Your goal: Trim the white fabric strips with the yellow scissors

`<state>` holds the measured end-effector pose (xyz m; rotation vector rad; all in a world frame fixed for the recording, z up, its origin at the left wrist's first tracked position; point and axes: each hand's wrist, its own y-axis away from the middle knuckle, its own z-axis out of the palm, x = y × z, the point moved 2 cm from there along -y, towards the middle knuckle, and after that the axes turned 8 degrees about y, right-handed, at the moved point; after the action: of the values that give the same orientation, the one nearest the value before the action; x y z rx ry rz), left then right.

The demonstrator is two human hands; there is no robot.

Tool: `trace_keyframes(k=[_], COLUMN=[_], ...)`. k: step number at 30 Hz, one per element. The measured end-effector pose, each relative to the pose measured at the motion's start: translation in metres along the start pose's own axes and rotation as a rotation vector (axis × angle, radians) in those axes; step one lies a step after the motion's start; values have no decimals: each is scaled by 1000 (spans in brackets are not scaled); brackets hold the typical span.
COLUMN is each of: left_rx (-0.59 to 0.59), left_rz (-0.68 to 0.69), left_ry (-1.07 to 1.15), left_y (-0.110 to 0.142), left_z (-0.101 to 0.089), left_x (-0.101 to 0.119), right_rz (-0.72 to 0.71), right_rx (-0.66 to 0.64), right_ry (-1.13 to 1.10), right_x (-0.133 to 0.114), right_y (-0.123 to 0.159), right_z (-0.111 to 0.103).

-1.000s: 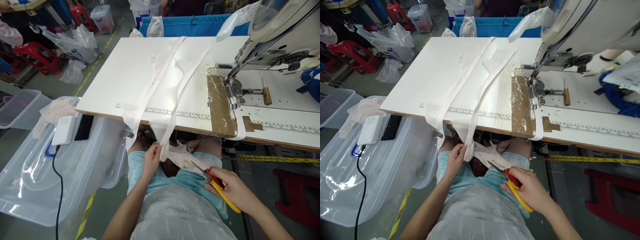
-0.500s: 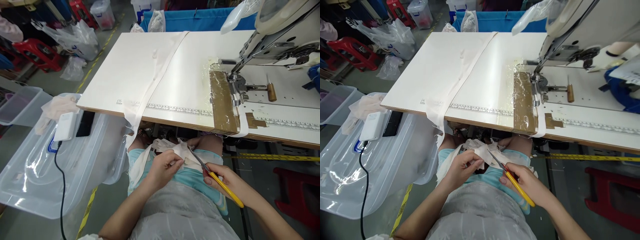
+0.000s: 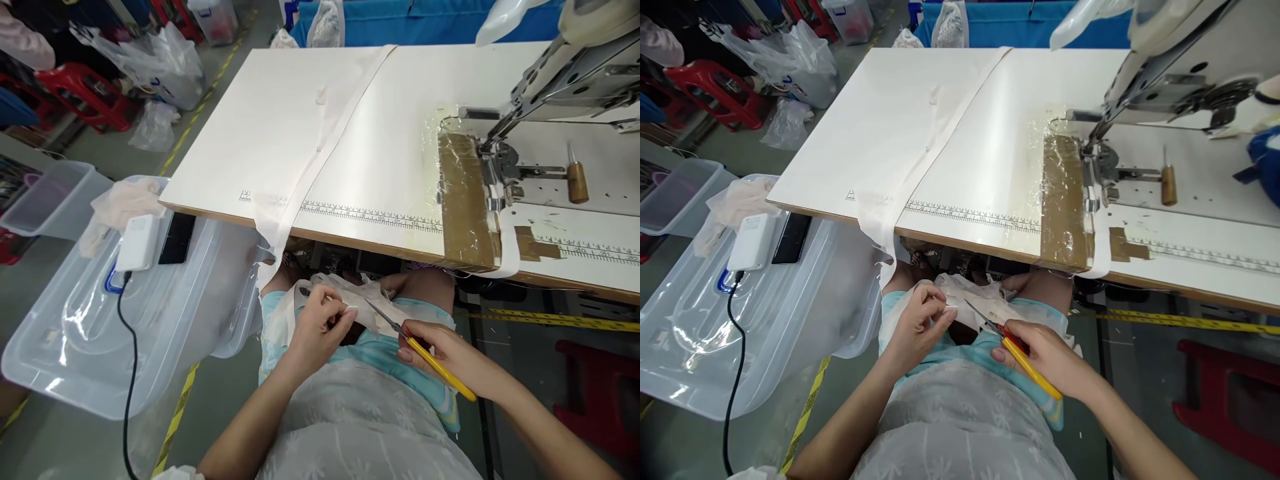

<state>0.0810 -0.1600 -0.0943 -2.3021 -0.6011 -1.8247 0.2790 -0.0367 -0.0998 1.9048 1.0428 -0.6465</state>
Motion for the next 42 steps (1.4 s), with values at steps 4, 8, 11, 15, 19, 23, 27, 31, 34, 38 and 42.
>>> trace_keyframes(k=[4,8,11,15,19,23,27,31,34,38,42], left_rx=[-169,-268,-265,-269,-268,-269,-276,-291,-296,-292,-292], left_rz=[-225,-453,-490,-528,-518,-517,-516,-502,-504,-508,-512], left_ry=[286,560,622,660,661,663,660,647,629,622,640], left_y=[-3,-5,-6,-6,-7,-8,-9,-9,-9,-9,-10], left_z=[2,5,5,2,1,1,1,1,0,0,1], left_x=[-4,-8,-11,-14,-13,-13,-13,-14,-13,-14,-15], right_rz=[-56,-128,-169,-175,-134,-118,-95,-99,-94,-86,-83], right_rx=[-45,-111,-194,-269,-235,-127,-42,2,27,95,76], right_ry=[4,5,-14,-22,94,277,386,390,398,421,444], right_x=[0,1,1,0,-1,-3,-2,-3,-3,-1,-1], right_y=[-7,-17,-24,-28,-28,-25,-21,-19,-19,-20,-21], right_z=[-3,-6,-8,-12,-13,-9,-7,-8,-8,-7,-6])
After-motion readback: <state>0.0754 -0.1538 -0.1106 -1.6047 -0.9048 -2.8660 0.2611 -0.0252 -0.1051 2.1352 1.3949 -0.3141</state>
